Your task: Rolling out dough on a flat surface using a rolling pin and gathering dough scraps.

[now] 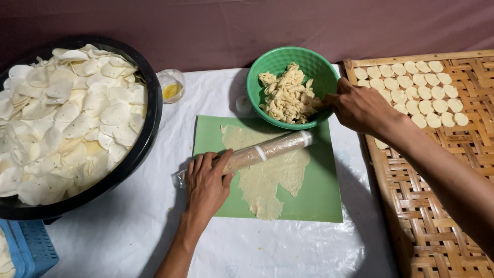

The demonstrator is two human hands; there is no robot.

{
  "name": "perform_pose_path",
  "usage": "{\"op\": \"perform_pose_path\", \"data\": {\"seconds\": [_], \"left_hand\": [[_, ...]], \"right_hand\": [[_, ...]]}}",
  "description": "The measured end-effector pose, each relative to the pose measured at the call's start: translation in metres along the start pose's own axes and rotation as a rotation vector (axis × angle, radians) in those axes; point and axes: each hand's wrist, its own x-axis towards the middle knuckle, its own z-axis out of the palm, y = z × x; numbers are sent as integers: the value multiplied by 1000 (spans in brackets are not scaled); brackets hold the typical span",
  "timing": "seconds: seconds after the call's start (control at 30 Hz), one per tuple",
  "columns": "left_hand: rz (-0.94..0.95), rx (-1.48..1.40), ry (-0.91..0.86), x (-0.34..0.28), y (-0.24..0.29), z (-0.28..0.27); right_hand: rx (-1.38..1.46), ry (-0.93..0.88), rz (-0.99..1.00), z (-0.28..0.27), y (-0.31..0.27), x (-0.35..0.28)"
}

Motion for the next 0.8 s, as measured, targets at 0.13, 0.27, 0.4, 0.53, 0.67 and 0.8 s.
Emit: {"op": "perform_pose_path", "data": {"seconds": [0.13,0.27,0.4,0.53,0.67,0.8], "left_hand": [[-5,4,2,0,0,0],[1,-11,-12,1,3,-5],[11,-5,-2,0,3,-6],[12,-1,0,0,1,-4],[26,-2,30,1,0,-2],[-22,-33,53,5,12,-12]], "right_hand": [[215,-22,-35,-22,-10,-13],[-197,5,26,-32,-27,-16],[-399,27,110,-14,-29,-6],[-453,8,141,-23,-31,-24],[-102,-132,67,-75,-40,-46],[272,318,9,-54,-32,-59]]}}
